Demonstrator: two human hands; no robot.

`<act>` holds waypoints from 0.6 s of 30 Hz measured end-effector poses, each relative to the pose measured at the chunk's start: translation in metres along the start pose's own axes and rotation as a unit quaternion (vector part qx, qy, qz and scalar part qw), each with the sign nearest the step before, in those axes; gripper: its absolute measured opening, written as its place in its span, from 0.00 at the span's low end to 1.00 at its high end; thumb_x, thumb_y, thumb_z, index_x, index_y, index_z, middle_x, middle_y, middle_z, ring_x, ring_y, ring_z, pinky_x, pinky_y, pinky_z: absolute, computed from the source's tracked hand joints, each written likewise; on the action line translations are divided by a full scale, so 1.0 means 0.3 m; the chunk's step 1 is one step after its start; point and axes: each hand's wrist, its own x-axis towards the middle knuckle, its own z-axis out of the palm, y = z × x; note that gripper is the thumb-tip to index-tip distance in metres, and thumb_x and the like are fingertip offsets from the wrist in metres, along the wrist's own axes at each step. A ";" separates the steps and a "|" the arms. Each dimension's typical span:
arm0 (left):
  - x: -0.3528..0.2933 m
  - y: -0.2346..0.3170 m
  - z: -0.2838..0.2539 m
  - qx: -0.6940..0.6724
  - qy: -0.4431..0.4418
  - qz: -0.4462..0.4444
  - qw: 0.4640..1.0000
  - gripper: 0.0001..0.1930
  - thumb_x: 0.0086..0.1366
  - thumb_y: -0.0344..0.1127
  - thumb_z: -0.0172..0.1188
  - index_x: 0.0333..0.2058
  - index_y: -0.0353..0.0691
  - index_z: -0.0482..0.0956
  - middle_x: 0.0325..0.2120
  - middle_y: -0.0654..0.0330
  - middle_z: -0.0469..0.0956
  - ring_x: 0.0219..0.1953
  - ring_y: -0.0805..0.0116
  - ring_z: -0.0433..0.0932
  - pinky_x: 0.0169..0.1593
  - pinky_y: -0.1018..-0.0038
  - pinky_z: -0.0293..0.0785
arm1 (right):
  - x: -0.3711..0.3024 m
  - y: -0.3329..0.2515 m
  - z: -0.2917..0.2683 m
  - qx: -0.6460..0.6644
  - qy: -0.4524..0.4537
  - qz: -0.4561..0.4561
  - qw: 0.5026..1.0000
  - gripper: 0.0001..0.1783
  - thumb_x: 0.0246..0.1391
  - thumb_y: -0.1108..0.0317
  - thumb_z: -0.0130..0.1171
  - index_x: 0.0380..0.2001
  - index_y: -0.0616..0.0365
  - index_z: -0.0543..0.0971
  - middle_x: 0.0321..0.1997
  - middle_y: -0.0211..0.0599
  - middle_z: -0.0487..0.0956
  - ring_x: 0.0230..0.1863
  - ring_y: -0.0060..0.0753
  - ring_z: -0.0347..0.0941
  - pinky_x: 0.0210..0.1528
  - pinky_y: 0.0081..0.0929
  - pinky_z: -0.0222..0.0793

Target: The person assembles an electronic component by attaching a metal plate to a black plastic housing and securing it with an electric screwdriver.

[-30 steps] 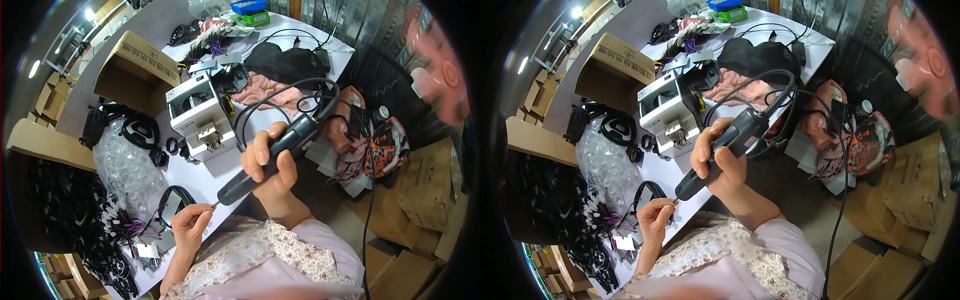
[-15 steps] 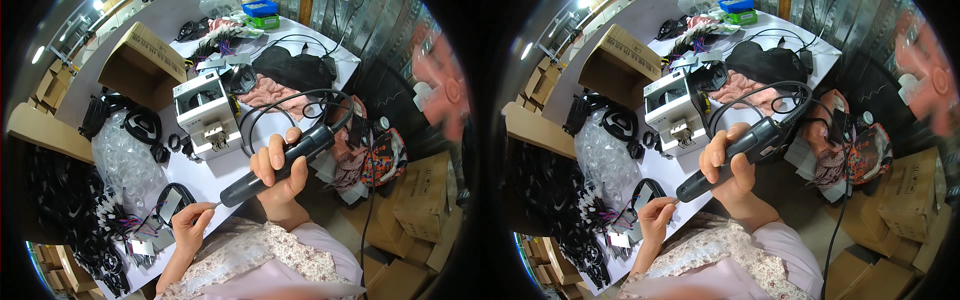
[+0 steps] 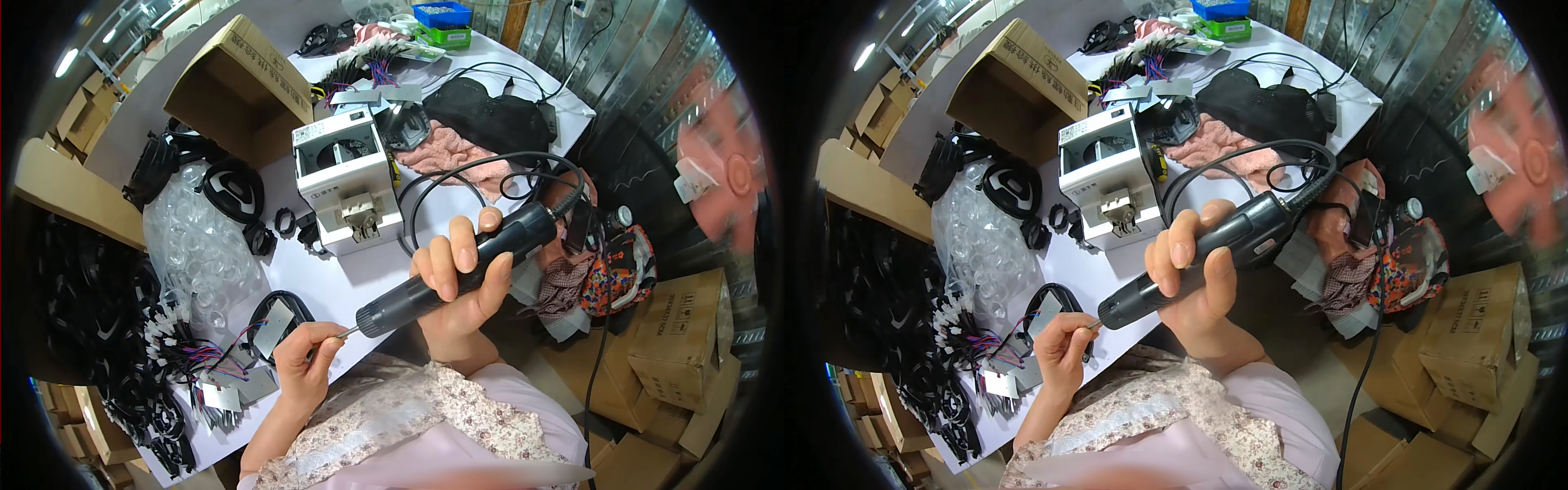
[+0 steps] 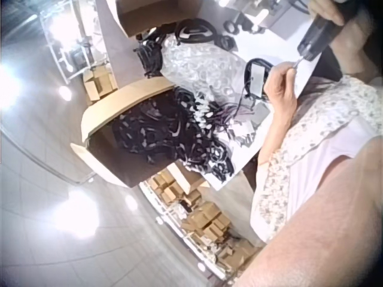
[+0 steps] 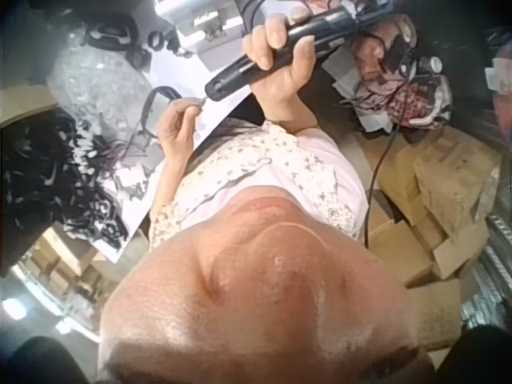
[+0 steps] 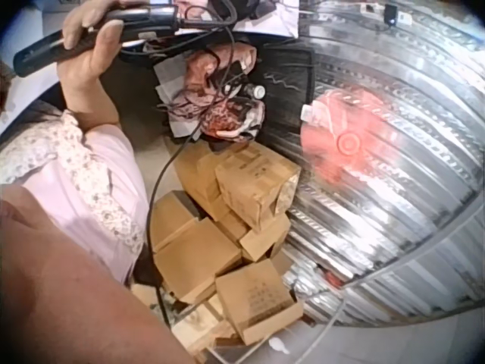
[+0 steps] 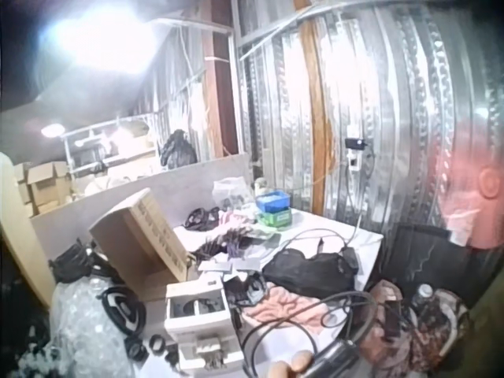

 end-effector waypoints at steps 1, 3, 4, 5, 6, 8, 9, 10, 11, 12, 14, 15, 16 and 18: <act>0.021 0.018 -0.002 0.003 -0.001 0.000 1.000 0.11 0.70 0.34 0.62 0.43 0.31 0.82 0.37 0.56 0.83 0.34 0.72 0.79 0.40 0.76 0.76 | 0.008 -0.005 -0.004 -0.003 0.012 -0.006 1.000 0.19 0.69 0.54 0.55 0.55 0.50 0.66 0.34 0.27 0.70 0.23 0.18 0.65 0.32 0.21 0.63; 0.091 0.080 -0.012 0.112 -0.024 0.031 0.993 0.19 0.64 0.35 0.66 0.51 0.33 0.80 0.39 0.53 0.83 0.35 0.65 0.81 0.42 0.72 0.79 | 0.026 -0.026 -0.033 0.001 0.035 -0.012 0.999 0.19 0.69 0.53 0.55 0.54 0.50 0.66 0.34 0.26 0.70 0.23 0.18 0.64 0.32 0.20 0.63; 0.136 0.085 -0.034 0.082 -0.021 0.033 0.996 0.25 0.62 0.33 0.61 0.58 0.34 0.74 0.44 0.51 0.82 0.39 0.64 0.82 0.45 0.70 0.79 | 0.041 -0.047 -0.049 0.002 0.055 -0.018 0.998 0.18 0.69 0.53 0.55 0.54 0.49 0.67 0.34 0.26 0.69 0.23 0.18 0.64 0.33 0.20 0.63; 0.181 0.098 -0.068 0.095 -0.004 0.053 0.994 0.27 0.60 0.29 0.55 0.60 0.32 0.72 0.47 0.50 0.81 0.41 0.64 0.81 0.47 0.69 0.79 | 0.053 -0.068 -0.075 0.006 0.068 -0.017 0.998 0.18 0.69 0.53 0.54 0.54 0.49 0.67 0.34 0.25 0.69 0.23 0.17 0.64 0.33 0.20 0.62; 0.244 0.124 -0.085 0.122 0.045 0.100 0.986 0.27 0.61 0.30 0.57 0.60 0.32 0.72 0.46 0.50 0.82 0.41 0.65 0.81 0.48 0.69 0.78 | 0.060 -0.081 -0.125 0.023 0.081 -0.009 0.996 0.16 0.70 0.54 0.54 0.53 0.50 0.69 0.34 0.26 0.70 0.24 0.18 0.64 0.33 0.19 0.62; 0.416 0.225 -0.099 0.284 0.029 0.207 0.936 0.21 0.61 0.26 0.64 0.54 0.34 0.77 0.43 0.52 0.82 0.41 0.64 0.81 0.46 0.69 0.78 | 0.075 -0.114 -0.225 0.056 0.116 0.004 0.992 0.15 0.69 0.55 0.54 0.51 0.51 0.71 0.34 0.26 0.71 0.24 0.18 0.64 0.32 0.19 0.62; 0.512 0.262 -0.086 0.287 0.004 0.247 0.926 0.15 0.60 0.24 0.64 0.47 0.35 0.80 0.41 0.52 0.82 0.40 0.63 0.82 0.44 0.70 0.77 | 0.074 -0.127 -0.267 0.058 0.153 0.017 0.986 0.15 0.69 0.55 0.55 0.49 0.51 0.72 0.34 0.26 0.71 0.24 0.18 0.64 0.32 0.19 0.63; 0.607 0.301 -0.070 0.299 -0.039 0.244 0.922 0.11 0.61 0.25 0.64 0.43 0.35 0.81 0.38 0.51 0.82 0.39 0.59 0.82 0.43 0.68 0.76 | 0.069 -0.130 -0.305 0.063 0.177 0.025 0.982 0.14 0.69 0.55 0.56 0.49 0.51 0.73 0.33 0.26 0.70 0.25 0.17 0.64 0.33 0.19 0.64; 0.709 0.309 -0.051 0.301 -0.074 0.260 0.914 0.10 0.63 0.29 0.63 0.43 0.35 0.80 0.37 0.50 0.81 0.39 0.53 0.80 0.44 0.66 0.75 | 0.059 -0.122 -0.341 0.066 0.196 0.035 0.978 0.14 0.68 0.55 0.56 0.49 0.51 0.72 0.33 0.25 0.69 0.25 0.17 0.64 0.33 0.19 0.64; 0.811 0.302 -0.026 0.322 -0.112 0.239 0.909 0.10 0.65 0.33 0.62 0.43 0.35 0.80 0.39 0.50 0.80 0.42 0.49 0.79 0.47 0.63 0.74 | 0.045 -0.111 -0.369 0.067 0.216 0.045 0.973 0.14 0.68 0.56 0.56 0.49 0.51 0.72 0.32 0.25 0.68 0.25 0.17 0.63 0.34 0.19 0.65; 1.022 0.265 0.034 0.405 -0.176 0.277 0.853 0.11 0.69 0.37 0.58 0.45 0.38 0.80 0.43 0.51 0.80 0.48 0.50 0.78 0.54 0.61 0.72 | 0.029 -0.093 -0.375 0.038 0.228 0.055 0.971 0.15 0.68 0.54 0.55 0.50 0.49 0.69 0.33 0.25 0.67 0.25 0.17 0.62 0.34 0.19 0.65; 1.126 0.221 0.074 0.420 -0.193 0.304 0.833 0.12 0.70 0.39 0.57 0.46 0.38 0.79 0.44 0.50 0.80 0.51 0.49 0.76 0.56 0.59 0.70 | 0.022 -0.093 -0.386 0.036 0.225 0.058 0.972 0.16 0.67 0.54 0.57 0.51 0.48 0.69 0.33 0.26 0.69 0.25 0.18 0.63 0.34 0.20 0.64; 1.225 0.198 0.128 0.468 -0.217 0.303 0.801 0.13 0.70 0.39 0.57 0.47 0.38 0.79 0.45 0.49 0.80 0.52 0.49 0.76 0.57 0.58 0.70 | 0.013 -0.093 -0.396 0.032 0.222 0.060 0.973 0.17 0.66 0.55 0.59 0.52 0.46 0.70 0.34 0.27 0.71 0.26 0.20 0.64 0.33 0.21 0.63; 1.391 0.092 0.202 0.498 -0.231 0.356 0.756 0.18 0.69 0.44 0.56 0.50 0.39 0.80 0.48 0.52 0.80 0.54 0.50 0.76 0.59 0.59 0.71 | 0.019 -0.082 -0.408 0.022 0.213 0.062 0.975 0.17 0.65 0.54 0.59 0.52 0.46 0.70 0.34 0.28 0.71 0.26 0.21 0.64 0.34 0.21 0.62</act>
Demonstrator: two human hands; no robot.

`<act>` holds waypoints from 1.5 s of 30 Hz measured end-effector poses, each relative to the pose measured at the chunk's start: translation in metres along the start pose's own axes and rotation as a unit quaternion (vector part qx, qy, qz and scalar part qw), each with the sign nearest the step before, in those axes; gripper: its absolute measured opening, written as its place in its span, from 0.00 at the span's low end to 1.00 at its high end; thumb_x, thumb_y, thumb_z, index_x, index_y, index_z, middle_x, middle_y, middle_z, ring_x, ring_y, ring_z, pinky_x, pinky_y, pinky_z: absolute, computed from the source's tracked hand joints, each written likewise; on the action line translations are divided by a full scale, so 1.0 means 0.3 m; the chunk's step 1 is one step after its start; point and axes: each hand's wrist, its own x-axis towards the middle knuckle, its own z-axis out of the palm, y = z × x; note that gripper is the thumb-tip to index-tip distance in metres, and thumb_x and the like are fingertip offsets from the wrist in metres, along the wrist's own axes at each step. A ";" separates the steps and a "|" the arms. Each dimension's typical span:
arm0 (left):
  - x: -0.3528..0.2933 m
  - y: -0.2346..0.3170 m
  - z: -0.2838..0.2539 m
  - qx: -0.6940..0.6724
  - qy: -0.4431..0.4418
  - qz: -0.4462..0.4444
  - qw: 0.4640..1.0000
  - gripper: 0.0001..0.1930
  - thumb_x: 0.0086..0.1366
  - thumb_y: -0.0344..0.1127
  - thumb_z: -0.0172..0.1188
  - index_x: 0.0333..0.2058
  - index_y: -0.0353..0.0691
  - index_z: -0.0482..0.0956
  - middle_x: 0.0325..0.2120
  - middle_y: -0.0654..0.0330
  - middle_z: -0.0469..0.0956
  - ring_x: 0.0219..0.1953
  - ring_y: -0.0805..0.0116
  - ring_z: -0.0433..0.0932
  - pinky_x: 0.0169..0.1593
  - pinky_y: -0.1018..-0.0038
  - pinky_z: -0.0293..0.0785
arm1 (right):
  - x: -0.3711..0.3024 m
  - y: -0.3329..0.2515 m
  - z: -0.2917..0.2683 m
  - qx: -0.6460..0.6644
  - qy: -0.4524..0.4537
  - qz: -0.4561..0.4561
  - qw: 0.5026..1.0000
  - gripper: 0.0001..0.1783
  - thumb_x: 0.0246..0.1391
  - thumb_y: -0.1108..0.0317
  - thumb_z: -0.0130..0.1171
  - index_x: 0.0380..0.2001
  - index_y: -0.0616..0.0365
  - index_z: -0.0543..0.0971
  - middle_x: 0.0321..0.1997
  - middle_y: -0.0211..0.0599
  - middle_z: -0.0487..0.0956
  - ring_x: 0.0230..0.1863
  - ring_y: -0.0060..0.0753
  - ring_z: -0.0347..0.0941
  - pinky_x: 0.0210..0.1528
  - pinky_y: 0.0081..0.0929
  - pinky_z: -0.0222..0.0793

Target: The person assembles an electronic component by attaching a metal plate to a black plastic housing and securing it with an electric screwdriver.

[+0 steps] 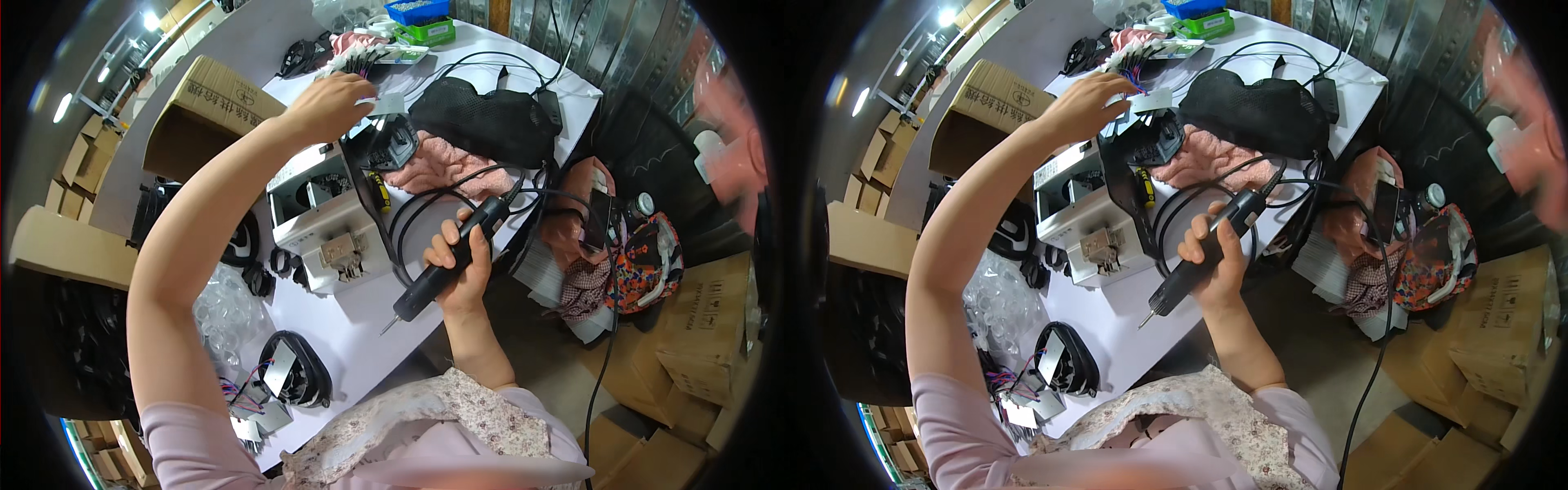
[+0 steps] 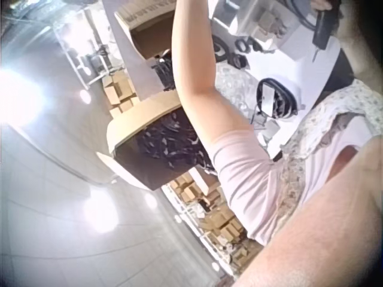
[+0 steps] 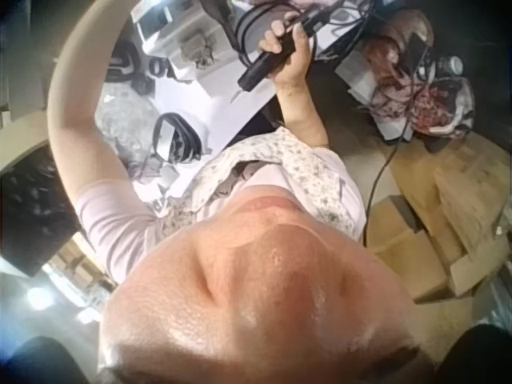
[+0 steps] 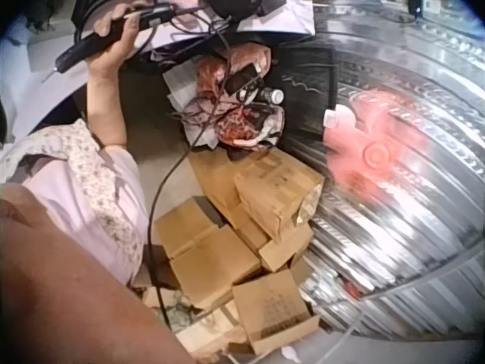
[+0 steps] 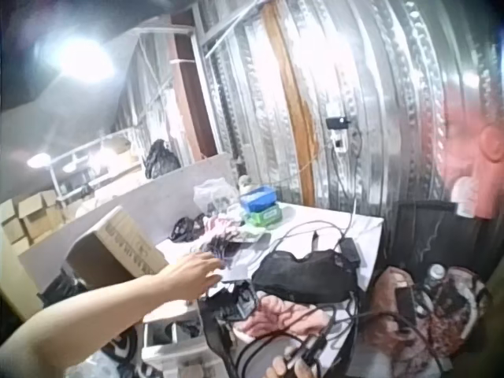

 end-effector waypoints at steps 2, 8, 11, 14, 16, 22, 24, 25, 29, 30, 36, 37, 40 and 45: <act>0.102 -0.099 0.132 -0.005 -0.006 0.012 1.000 0.19 0.70 0.45 0.54 0.51 0.39 0.79 0.49 0.51 0.80 0.54 0.50 0.76 0.59 0.59 0.71 | 0.015 0.014 -0.002 -0.041 0.030 -0.004 0.999 0.17 0.65 0.54 0.59 0.51 0.46 0.69 0.33 0.25 0.69 0.24 0.16 0.61 0.32 0.18 0.62; 0.312 -0.206 0.351 -0.038 -0.114 -0.057 0.991 0.21 0.74 0.47 0.46 0.53 0.39 0.78 0.55 0.48 0.76 0.57 0.46 0.75 0.61 0.57 0.69 | 0.024 0.012 -0.045 -0.013 0.006 0.002 1.000 0.19 0.63 0.54 0.61 0.52 0.45 0.70 0.34 0.29 0.72 0.25 0.23 0.64 0.33 0.24 0.61; 0.346 -0.270 0.441 -0.011 -0.229 -0.066 0.971 0.19 0.74 0.46 0.46 0.51 0.38 0.76 0.53 0.45 0.76 0.56 0.46 0.75 0.60 0.57 0.70 | 0.031 0.012 -0.034 -0.029 0.025 0.005 0.999 0.19 0.63 0.54 0.62 0.51 0.46 0.70 0.33 0.29 0.72 0.25 0.23 0.65 0.32 0.23 0.61; 0.320 -0.411 0.577 -0.016 -0.238 0.025 0.971 0.21 0.75 0.48 0.41 0.55 0.43 0.75 0.47 0.41 0.79 0.56 0.42 0.75 0.57 0.51 0.72 | 0.038 0.011 -0.019 -0.024 0.014 0.024 0.999 0.19 0.62 0.54 0.63 0.51 0.46 0.70 0.33 0.29 0.72 0.25 0.23 0.65 0.32 0.23 0.61; 0.364 -0.309 0.537 0.026 -0.265 0.094 0.959 0.21 0.76 0.48 0.40 0.57 0.44 0.72 0.45 0.40 0.79 0.56 0.42 0.75 0.58 0.52 0.70 | 0.036 0.004 -0.027 -0.028 0.031 0.008 0.999 0.20 0.62 0.54 0.63 0.51 0.46 0.70 0.33 0.28 0.72 0.25 0.23 0.64 0.32 0.23 0.61; 0.272 -0.201 0.401 -0.019 -0.221 0.004 0.975 0.25 0.76 0.51 0.44 0.60 0.39 0.70 0.56 0.41 0.72 0.61 0.46 0.71 0.64 0.57 0.67 | 0.018 0.007 -0.011 -0.036 0.028 0.017 0.999 0.20 0.63 0.54 0.62 0.51 0.46 0.69 0.34 0.27 0.72 0.26 0.22 0.64 0.33 0.22 0.61; 0.203 -0.200 0.316 -0.117 -0.148 -0.109 0.976 0.36 0.73 0.61 0.47 0.66 0.36 0.65 0.63 0.43 0.69 0.64 0.47 0.69 0.66 0.61 0.65 | 0.011 0.020 0.007 -0.039 0.023 0.019 0.999 0.19 0.65 0.54 0.61 0.52 0.47 0.68 0.33 0.26 0.70 0.25 0.19 0.63 0.33 0.22 0.64; 0.141 -0.208 0.281 -0.134 -0.091 -0.132 0.978 0.32 0.74 0.59 0.48 0.64 0.38 0.68 0.61 0.44 0.71 0.62 0.47 0.70 0.65 0.60 0.66 | 0.006 0.027 0.017 -0.049 0.028 0.028 0.998 0.19 0.64 0.53 0.61 0.51 0.47 0.68 0.33 0.26 0.68 0.25 0.19 0.62 0.33 0.21 0.63; -0.079 -0.032 -0.042 -0.213 -0.005 -0.199 0.957 0.26 0.74 0.50 0.53 0.59 0.34 0.74 0.53 0.50 0.79 0.56 0.59 0.76 0.61 0.69 0.68 | 0.037 0.023 -0.049 -0.050 0.017 0.019 0.998 0.18 0.67 0.51 0.55 0.53 0.46 0.69 0.34 0.27 0.70 0.27 0.22 0.64 0.33 0.23 0.61; -0.186 0.045 -0.141 -0.226 -0.011 -0.249 0.942 0.23 0.77 0.45 0.52 0.61 0.33 0.72 0.54 0.52 0.79 0.57 0.63 0.75 0.63 0.72 0.66 | 0.032 0.018 -0.052 -0.081 0.029 0.004 0.996 0.19 0.67 0.49 0.55 0.53 0.46 0.70 0.34 0.27 0.71 0.27 0.22 0.64 0.32 0.23 0.62; -1.058 0.329 -0.305 -0.267 0.225 -0.364 0.863 0.18 0.77 0.39 0.52 0.56 0.31 0.76 0.51 0.57 0.81 0.56 0.70 0.76 0.63 0.75 0.65 | 0.060 -0.015 -0.029 -0.057 -0.031 0.050 0.997 0.23 0.58 0.51 0.69 0.49 0.48 0.72 0.36 0.26 0.71 0.28 0.19 0.66 0.37 0.21 0.68; -1.149 0.391 -0.310 -0.272 0.206 -0.401 0.850 0.17 0.76 0.36 0.52 0.54 0.31 0.77 0.50 0.58 0.81 0.56 0.70 0.76 0.63 0.75 0.64 | 0.057 -0.033 -0.028 -0.056 -0.024 0.056 0.997 0.23 0.57 0.54 0.70 0.49 0.48 0.71 0.37 0.25 0.72 0.28 0.18 0.67 0.38 0.21 0.68; -1.389 0.625 -0.287 -0.301 0.230 -0.518 0.767 0.13 0.74 0.35 0.56 0.49 0.32 0.81 0.45 0.62 0.82 0.49 0.76 0.76 0.54 0.79 0.68 | 0.043 -0.034 -0.019 0.001 -0.036 0.110 0.993 0.21 0.58 0.56 0.68 0.49 0.49 0.74 0.36 0.24 0.73 0.28 0.18 0.68 0.38 0.19 0.67; -1.558 0.853 -0.175 -0.245 0.221 -0.555 0.763 0.09 0.68 0.31 0.62 0.45 0.36 0.83 0.40 0.60 0.82 0.43 0.73 0.78 0.51 0.76 0.71 | -0.080 0.088 0.177 -0.009 -0.089 0.143 0.986 0.20 0.56 0.60 0.70 0.48 0.52 0.75 0.36 0.24 0.74 0.28 0.18 0.70 0.37 0.20 0.66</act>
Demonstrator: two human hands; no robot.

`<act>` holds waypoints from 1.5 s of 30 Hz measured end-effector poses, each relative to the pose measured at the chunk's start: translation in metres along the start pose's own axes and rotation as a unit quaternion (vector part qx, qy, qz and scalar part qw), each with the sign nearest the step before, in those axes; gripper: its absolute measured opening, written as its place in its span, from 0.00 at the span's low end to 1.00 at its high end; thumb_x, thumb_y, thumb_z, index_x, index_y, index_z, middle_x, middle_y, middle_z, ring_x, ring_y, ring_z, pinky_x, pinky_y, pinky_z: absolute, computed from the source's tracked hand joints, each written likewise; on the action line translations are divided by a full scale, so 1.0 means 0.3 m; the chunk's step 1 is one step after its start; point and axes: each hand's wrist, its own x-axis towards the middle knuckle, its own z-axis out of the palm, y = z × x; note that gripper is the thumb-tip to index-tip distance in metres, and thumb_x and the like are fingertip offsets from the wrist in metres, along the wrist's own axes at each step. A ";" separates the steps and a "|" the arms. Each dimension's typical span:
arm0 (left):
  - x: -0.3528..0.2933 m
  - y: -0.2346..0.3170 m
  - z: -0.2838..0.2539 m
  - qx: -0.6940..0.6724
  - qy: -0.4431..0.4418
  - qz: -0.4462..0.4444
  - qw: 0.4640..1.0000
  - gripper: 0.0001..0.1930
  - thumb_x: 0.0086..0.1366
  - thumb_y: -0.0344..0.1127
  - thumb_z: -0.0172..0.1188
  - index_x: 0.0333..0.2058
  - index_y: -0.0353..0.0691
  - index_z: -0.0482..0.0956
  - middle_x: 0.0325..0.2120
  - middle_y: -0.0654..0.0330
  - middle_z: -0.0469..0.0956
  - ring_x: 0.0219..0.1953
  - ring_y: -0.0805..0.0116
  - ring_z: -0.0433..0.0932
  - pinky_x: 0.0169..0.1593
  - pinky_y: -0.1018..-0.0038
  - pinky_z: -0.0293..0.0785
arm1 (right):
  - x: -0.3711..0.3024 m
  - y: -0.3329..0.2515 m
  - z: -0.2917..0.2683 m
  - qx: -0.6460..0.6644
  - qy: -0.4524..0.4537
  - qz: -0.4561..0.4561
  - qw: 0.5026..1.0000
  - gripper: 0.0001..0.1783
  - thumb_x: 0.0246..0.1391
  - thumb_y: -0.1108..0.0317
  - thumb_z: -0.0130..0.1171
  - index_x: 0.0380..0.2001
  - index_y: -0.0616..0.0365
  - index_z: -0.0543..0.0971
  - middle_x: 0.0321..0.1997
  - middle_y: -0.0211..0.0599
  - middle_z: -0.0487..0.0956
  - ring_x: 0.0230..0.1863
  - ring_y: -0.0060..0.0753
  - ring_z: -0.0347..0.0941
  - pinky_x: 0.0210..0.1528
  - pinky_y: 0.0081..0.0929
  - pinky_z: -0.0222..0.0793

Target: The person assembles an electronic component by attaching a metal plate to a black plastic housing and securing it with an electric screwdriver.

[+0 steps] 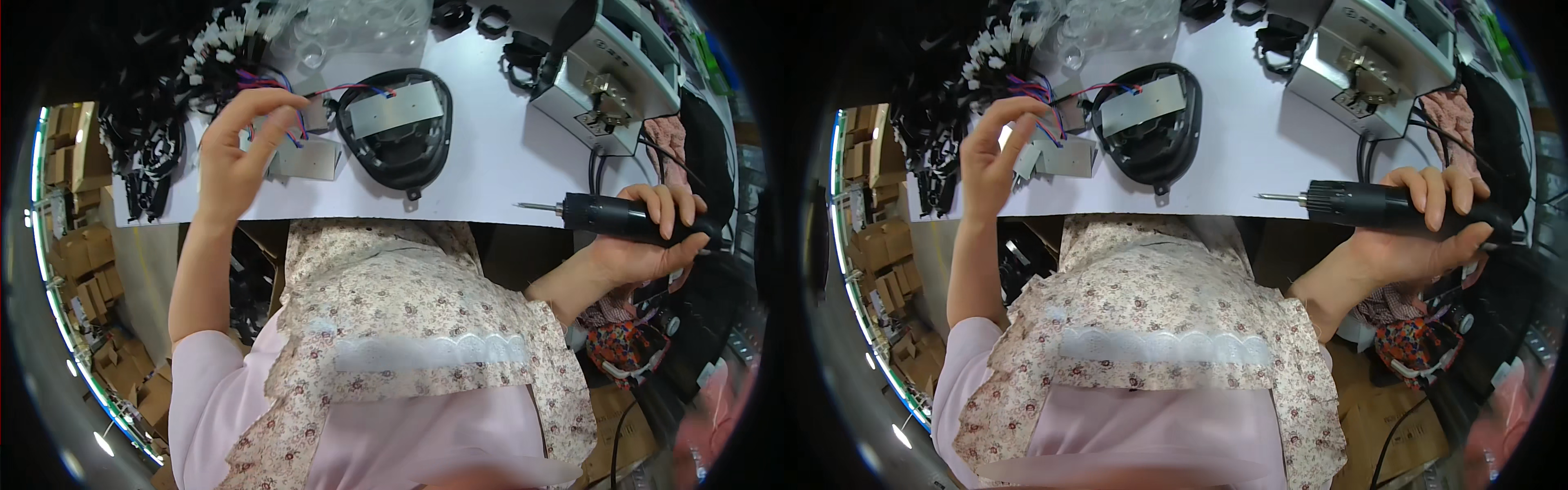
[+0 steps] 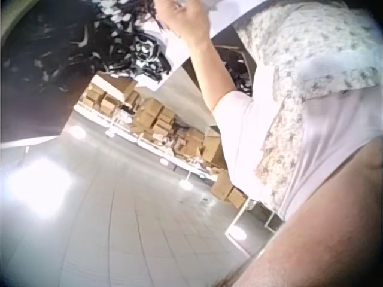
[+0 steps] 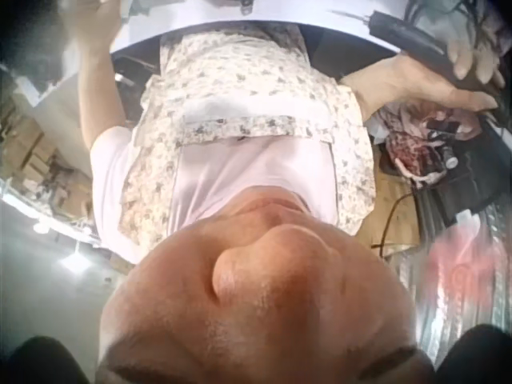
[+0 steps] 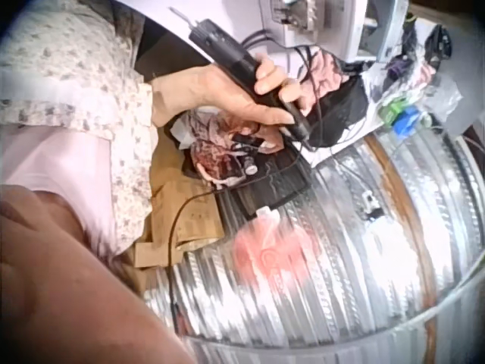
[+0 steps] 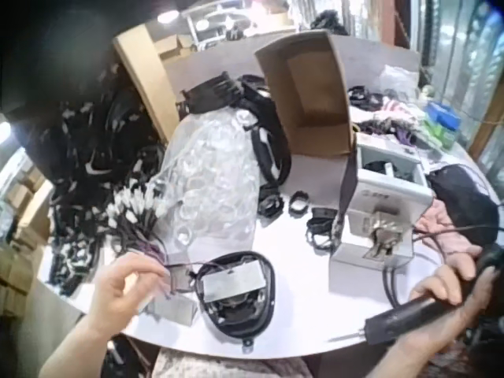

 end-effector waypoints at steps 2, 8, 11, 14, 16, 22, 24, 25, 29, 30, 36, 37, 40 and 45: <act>-0.028 0.003 0.042 0.072 -0.011 0.048 0.996 0.12 0.63 0.32 0.66 0.45 0.37 0.83 0.41 0.56 0.82 0.45 0.61 0.78 0.52 0.68 0.72 | -0.006 0.083 0.112 -0.054 -0.031 0.007 0.998 0.22 0.52 0.64 0.73 0.47 0.55 0.75 0.34 0.24 0.74 0.27 0.18 0.71 0.38 0.21 0.66; 0.013 -0.039 0.142 0.104 -0.007 0.103 0.989 0.24 0.57 0.40 0.71 0.51 0.39 0.80 0.48 0.54 0.79 0.52 0.52 0.74 0.55 0.60 0.70 | 0.072 0.266 0.295 -0.137 -0.107 0.050 0.983 0.19 0.49 0.63 0.73 0.42 0.53 0.77 0.35 0.25 0.77 0.28 0.21 0.72 0.40 0.24 0.64; 0.048 -0.048 0.153 0.127 -0.028 0.121 0.984 0.29 0.56 0.44 0.71 0.55 0.41 0.78 0.51 0.54 0.78 0.53 0.52 0.72 0.58 0.60 0.67 | 0.125 0.293 0.288 -0.121 -0.193 0.113 0.967 0.19 0.62 0.53 0.63 0.50 0.53 0.77 0.41 0.28 0.77 0.33 0.25 0.71 0.44 0.29 0.63; 0.068 -0.067 0.161 0.126 -0.085 0.115 0.982 0.29 0.56 0.44 0.71 0.55 0.41 0.77 0.51 0.56 0.77 0.54 0.53 0.72 0.58 0.61 0.65 | 0.151 0.348 0.304 -0.234 -0.144 0.067 0.959 0.16 0.51 0.57 0.70 0.40 0.49 0.78 0.36 0.20 0.77 0.29 0.18 0.72 0.41 0.23 0.64; 0.074 -0.073 0.164 0.133 -0.113 0.109 0.979 0.29 0.56 0.43 0.71 0.56 0.42 0.77 0.51 0.57 0.77 0.55 0.54 0.71 0.58 0.61 0.65 | 0.166 0.370 0.298 -0.250 -0.149 0.075 0.954 0.17 0.52 0.57 0.70 0.41 0.50 0.78 0.36 0.22 0.77 0.29 0.19 0.72 0.42 0.24 0.64; 0.088 -0.082 0.162 0.091 -0.127 0.089 0.984 0.29 0.54 0.39 0.72 0.55 0.43 0.77 0.52 0.58 0.77 0.53 0.54 0.73 0.57 0.62 0.66 | 0.222 0.358 0.273 -0.239 -0.114 0.097 0.959 0.18 0.50 0.58 0.71 0.40 0.52 0.77 0.35 0.25 0.75 0.29 0.21 0.72 0.41 0.25 0.64; 0.087 -0.088 0.159 0.085 -0.122 0.096 0.984 0.28 0.53 0.39 0.72 0.54 0.42 0.77 0.50 0.59 0.77 0.52 0.56 0.74 0.55 0.61 0.66 | 0.244 0.342 0.258 -0.222 -0.097 0.122 0.963 0.20 0.49 0.58 0.72 0.40 0.52 0.75 0.35 0.26 0.74 0.29 0.22 0.71 0.42 0.26 0.64; 0.086 -0.089 0.158 0.079 -0.113 0.105 0.985 0.28 0.53 0.39 0.73 0.53 0.42 0.77 0.48 0.60 0.78 0.50 0.57 0.75 0.53 0.61 0.66 | 0.244 0.340 0.258 -0.222 -0.092 0.122 0.963 0.20 0.49 0.58 0.72 0.40 0.52 0.75 0.35 0.26 0.74 0.29 0.22 0.71 0.42 0.26 0.64; 0.093 -0.076 0.155 0.096 -0.123 0.108 0.982 0.28 0.53 0.38 0.73 0.54 0.43 0.77 0.48 0.59 0.78 0.48 0.57 0.77 0.54 0.62 0.66 | 0.229 0.362 0.282 -0.210 -0.030 0.115 0.971 0.19 0.49 0.58 0.72 0.37 0.55 0.74 0.32 0.27 0.74 0.29 0.21 0.71 0.43 0.25 0.65; 0.095 -0.071 0.154 0.090 -0.134 0.090 0.983 0.29 0.53 0.36 0.73 0.55 0.43 0.77 0.49 0.59 0.78 0.50 0.56 0.76 0.55 0.64 0.68 | 0.223 0.369 0.281 -0.212 -0.032 0.111 0.970 0.19 0.49 0.59 0.72 0.37 0.56 0.74 0.31 0.27 0.74 0.28 0.21 0.71 0.43 0.25 0.65; 0.131 -0.085 0.141 -0.047 -0.131 0.010 0.990 0.28 0.53 0.32 0.73 0.55 0.42 0.79 0.48 0.61 0.78 0.48 0.64 0.76 0.55 0.70 0.70 | 0.257 0.273 0.222 -0.231 -0.036 0.083 0.969 0.19 0.51 0.59 0.71 0.39 0.56 0.74 0.31 0.28 0.74 0.27 0.21 0.71 0.40 0.24 0.65; 0.137 -0.088 0.130 -0.062 -0.113 0.014 0.992 0.28 0.53 0.31 0.73 0.54 0.42 0.80 0.47 0.61 0.78 0.47 0.66 0.75 0.55 0.71 0.70 | 0.253 0.253 0.215 -0.235 -0.037 0.078 0.968 0.19 0.51 0.59 0.70 0.39 0.57 0.74 0.31 0.28 0.74 0.27 0.21 0.71 0.40 0.24 0.65; 0.142 -0.102 0.123 -0.046 -0.099 0.022 0.994 0.25 0.53 0.33 0.74 0.52 0.42 0.82 0.46 0.61 0.79 0.46 0.65 0.77 0.53 0.70 0.72 | 0.253 0.241 0.218 -0.246 -0.049 0.069 0.965 0.19 0.52 0.60 0.70 0.40 0.57 0.74 0.30 0.29 0.75 0.26 0.21 0.71 0.38 0.23 0.65; 0.130 -0.106 0.098 -0.036 -0.107 -0.012 0.994 0.22 0.55 0.33 0.73 0.50 0.41 0.83 0.50 0.59 0.78 0.51 0.65 0.77 0.59 0.71 0.69 | 0.257 0.293 0.215 -0.264 -0.067 0.062 0.960 0.19 0.53 0.60 0.69 0.42 0.58 0.74 0.30 0.30 0.75 0.25 0.21 0.71 0.36 0.22 0.66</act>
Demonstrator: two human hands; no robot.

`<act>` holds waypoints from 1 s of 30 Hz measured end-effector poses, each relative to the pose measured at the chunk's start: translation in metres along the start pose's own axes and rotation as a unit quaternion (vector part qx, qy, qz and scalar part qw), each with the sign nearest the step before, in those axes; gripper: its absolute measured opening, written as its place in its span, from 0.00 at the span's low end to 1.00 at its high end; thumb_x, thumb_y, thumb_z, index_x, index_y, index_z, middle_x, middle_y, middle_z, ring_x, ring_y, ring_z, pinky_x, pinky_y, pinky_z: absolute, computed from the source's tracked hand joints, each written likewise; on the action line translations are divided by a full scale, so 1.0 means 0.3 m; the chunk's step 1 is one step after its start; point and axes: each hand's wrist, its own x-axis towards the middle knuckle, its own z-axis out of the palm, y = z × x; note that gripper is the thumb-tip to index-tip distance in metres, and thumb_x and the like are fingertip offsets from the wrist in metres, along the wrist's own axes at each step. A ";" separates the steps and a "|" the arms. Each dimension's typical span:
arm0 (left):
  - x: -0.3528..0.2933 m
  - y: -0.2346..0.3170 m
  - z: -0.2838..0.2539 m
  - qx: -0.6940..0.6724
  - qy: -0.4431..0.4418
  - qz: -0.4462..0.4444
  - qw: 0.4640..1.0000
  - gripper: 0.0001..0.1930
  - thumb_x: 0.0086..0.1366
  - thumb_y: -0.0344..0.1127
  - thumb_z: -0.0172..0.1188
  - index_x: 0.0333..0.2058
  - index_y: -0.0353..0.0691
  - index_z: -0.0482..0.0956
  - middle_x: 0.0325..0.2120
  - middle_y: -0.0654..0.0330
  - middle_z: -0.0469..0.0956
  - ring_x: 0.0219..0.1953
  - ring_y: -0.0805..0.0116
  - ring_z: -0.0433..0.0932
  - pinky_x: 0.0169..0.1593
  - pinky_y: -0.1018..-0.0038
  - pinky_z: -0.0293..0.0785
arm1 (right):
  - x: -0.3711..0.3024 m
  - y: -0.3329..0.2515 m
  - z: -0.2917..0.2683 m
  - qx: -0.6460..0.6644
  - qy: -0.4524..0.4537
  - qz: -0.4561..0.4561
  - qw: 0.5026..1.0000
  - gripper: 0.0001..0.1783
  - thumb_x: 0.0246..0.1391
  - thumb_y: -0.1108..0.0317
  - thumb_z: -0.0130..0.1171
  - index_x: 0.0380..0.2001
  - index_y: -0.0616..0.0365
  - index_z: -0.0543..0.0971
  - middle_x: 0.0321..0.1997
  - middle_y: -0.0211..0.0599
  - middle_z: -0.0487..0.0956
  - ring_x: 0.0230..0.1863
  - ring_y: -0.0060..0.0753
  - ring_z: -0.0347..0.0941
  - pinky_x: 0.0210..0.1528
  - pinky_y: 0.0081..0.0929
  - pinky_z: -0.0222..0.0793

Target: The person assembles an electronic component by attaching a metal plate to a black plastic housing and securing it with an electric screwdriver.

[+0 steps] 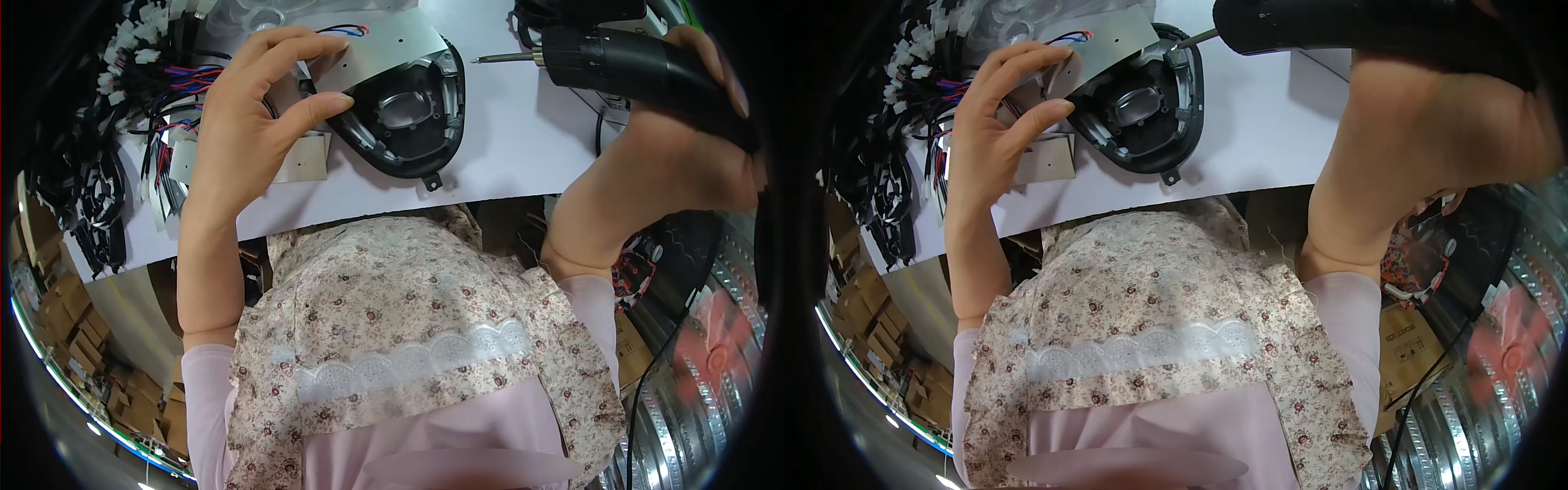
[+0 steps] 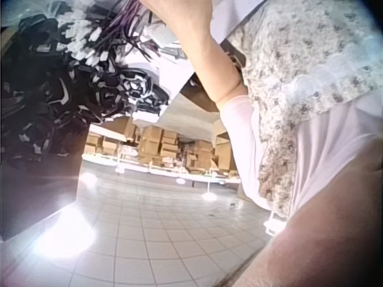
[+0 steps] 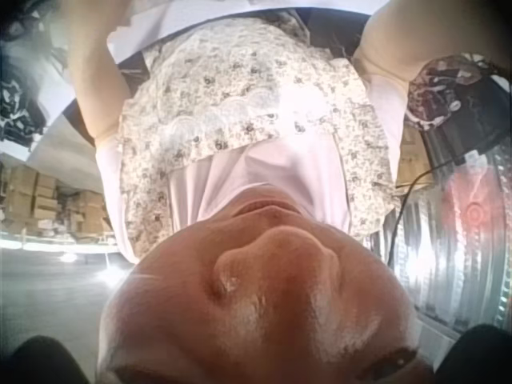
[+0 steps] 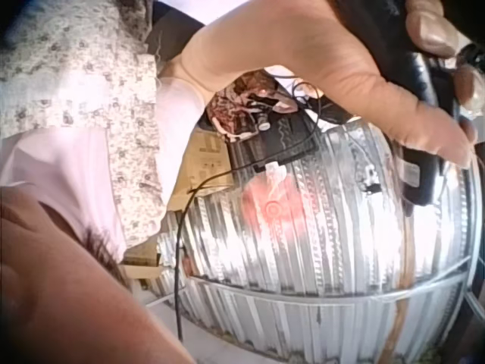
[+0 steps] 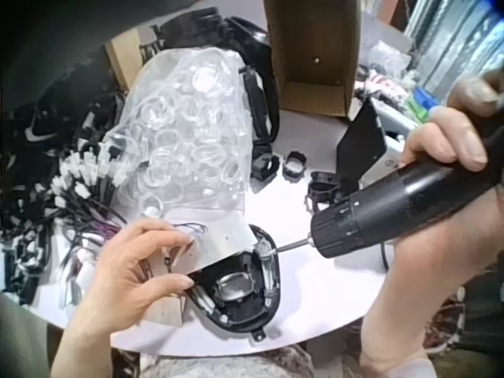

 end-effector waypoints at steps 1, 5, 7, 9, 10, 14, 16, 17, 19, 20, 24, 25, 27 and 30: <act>-0.003 0.001 0.001 0.000 0.000 -0.001 1.000 0.22 0.55 0.33 0.73 0.50 0.41 0.83 0.50 0.59 0.78 0.51 0.65 0.77 0.59 0.71 0.69 | -0.007 -0.011 0.001 -0.004 -0.002 -0.001 1.000 0.19 0.53 0.60 0.69 0.42 0.58 0.74 0.30 0.30 0.76 0.25 0.21 0.71 0.35 0.22 0.66; -0.020 -0.004 0.022 0.000 -0.002 0.011 1.000 0.21 0.55 0.32 0.73 0.49 0.41 0.84 0.49 0.60 0.78 0.50 0.65 0.77 0.57 0.71 0.70 | -0.011 0.020 0.031 -0.018 -0.014 -0.005 1.000 0.19 0.54 0.61 0.68 0.43 0.58 0.74 0.29 0.31 0.76 0.24 0.21 0.71 0.33 0.21 0.66; -0.029 0.004 0.034 0.007 0.001 0.025 1.000 0.22 0.54 0.30 0.73 0.49 0.41 0.84 0.48 0.59 0.78 0.50 0.65 0.77 0.54 0.71 0.72 | 0.000 0.020 0.018 -0.025 -0.020 -0.006 0.999 0.19 0.55 0.61 0.67 0.44 0.59 0.74 0.29 0.31 0.76 0.23 0.21 0.71 0.33 0.20 0.66; -0.037 0.010 0.048 0.001 -0.004 0.025 1.000 0.22 0.53 0.30 0.73 0.49 0.41 0.84 0.48 0.59 0.78 0.50 0.64 0.78 0.54 0.71 0.72 | -0.002 0.039 0.035 -0.033 -0.026 -0.009 0.999 0.19 0.55 0.61 0.67 0.45 0.59 0.74 0.29 0.31 0.76 0.23 0.21 0.71 0.32 0.20 0.66; -0.041 0.012 0.056 -0.004 -0.008 0.027 1.000 0.22 0.53 0.30 0.73 0.49 0.41 0.84 0.48 0.59 0.78 0.50 0.64 0.78 0.54 0.71 0.73 | 0.001 0.051 0.039 -0.037 -0.029 -0.010 0.999 0.19 0.55 0.61 0.67 0.45 0.59 0.74 0.29 0.32 0.77 0.22 0.21 0.71 0.31 0.20 0.66; -0.045 0.003 0.076 0.035 -0.004 0.049 0.998 0.21 0.53 0.30 0.73 0.49 0.43 0.84 0.48 0.59 0.78 0.49 0.63 0.79 0.52 0.70 0.74 | -0.017 0.124 0.121 -0.054 -0.042 -0.014 0.998 0.19 0.56 0.62 0.66 0.46 0.60 0.74 0.28 0.32 0.77 0.22 0.21 0.71 0.29 0.19 0.66; -0.048 -0.003 0.080 0.048 -0.004 0.054 0.997 0.21 0.53 0.31 0.73 0.48 0.43 0.84 0.48 0.60 0.78 0.48 0.62 0.79 0.52 0.70 0.75 | -0.023 0.157 0.153 -0.060 -0.049 -0.015 0.997 0.19 0.57 0.62 0.66 0.47 0.60 0.74 0.28 0.33 0.77 0.21 0.21 0.71 0.28 0.18 0.66; -0.045 -0.004 0.082 0.060 -0.007 0.064 0.996 0.21 0.53 0.31 0.73 0.48 0.43 0.84 0.48 0.60 0.78 0.48 0.61 0.79 0.51 0.69 0.75 | -0.021 0.190 0.176 -0.066 -0.052 -0.017 0.996 0.19 0.57 0.62 0.65 0.47 0.60 0.74 0.28 0.33 0.77 0.21 0.21 0.71 0.28 0.18 0.66; -0.044 -0.003 0.085 0.065 -0.010 0.065 0.996 0.21 0.53 0.32 0.73 0.48 0.43 0.84 0.47 0.60 0.78 0.48 0.61 0.79 0.51 0.69 0.75 | -0.022 0.204 0.193 -0.076 -0.056 -0.022 0.995 0.20 0.58 0.62 0.65 0.48 0.61 0.74 0.28 0.33 0.78 0.20 0.21 0.72 0.27 0.18 0.66; -0.044 -0.004 0.086 0.072 -0.011 0.063 0.995 0.21 0.53 0.33 0.73 0.48 0.43 0.84 0.47 0.61 0.79 0.47 0.60 0.79 0.50 0.69 0.75 | -0.019 0.215 0.199 -0.080 -0.060 -0.023 0.995 0.20 0.58 0.62 0.65 0.48 0.61 0.74 0.27 0.33 0.78 0.20 0.21 0.72 0.26 0.17 0.67; -0.044 -0.009 0.083 0.079 -0.006 0.073 0.994 0.21 0.53 0.33 0.73 0.48 0.43 0.84 0.47 0.61 0.79 0.47 0.60 0.79 0.50 0.68 0.75 | -0.015 0.242 0.229 -0.097 -0.076 -0.030 0.992 0.20 0.59 0.63 0.64 0.50 0.61 0.74 0.27 0.34 0.78 0.19 0.21 0.72 0.24 0.17 0.67; -0.044 -0.008 0.082 0.080 -0.005 0.076 0.994 0.21 0.53 0.33 0.73 0.48 0.43 0.84 0.46 0.61 0.79 0.47 0.60 0.79 0.50 0.68 0.75 | -0.013 0.246 0.236 -0.102 -0.081 -0.032 0.991 0.20 0.59 0.63 0.64 0.50 0.61 0.74 0.27 0.34 0.78 0.19 0.21 0.72 0.24 0.16 0.67; -0.040 -0.009 0.083 0.081 -0.005 0.077 0.994 0.21 0.53 0.33 0.72 0.48 0.43 0.84 0.46 0.60 0.79 0.47 0.60 0.79 0.50 0.68 0.75 | -0.009 0.259 0.247 -0.110 -0.089 -0.035 0.989 0.20 0.60 0.63 0.63 0.51 0.62 0.74 0.27 0.35 0.78 0.19 0.21 0.72 0.23 0.16 0.67; -0.039 -0.011 0.085 0.085 -0.006 0.078 0.993 0.21 0.53 0.32 0.72 0.48 0.44 0.84 0.46 0.60 0.79 0.47 0.60 0.79 0.50 0.68 0.76 | -0.002 0.254 0.249 -0.122 -0.100 -0.040 0.987 0.20 0.60 0.63 0.63 0.52 0.62 0.74 0.26 0.35 0.79 0.18 0.21 0.72 0.22 0.15 0.67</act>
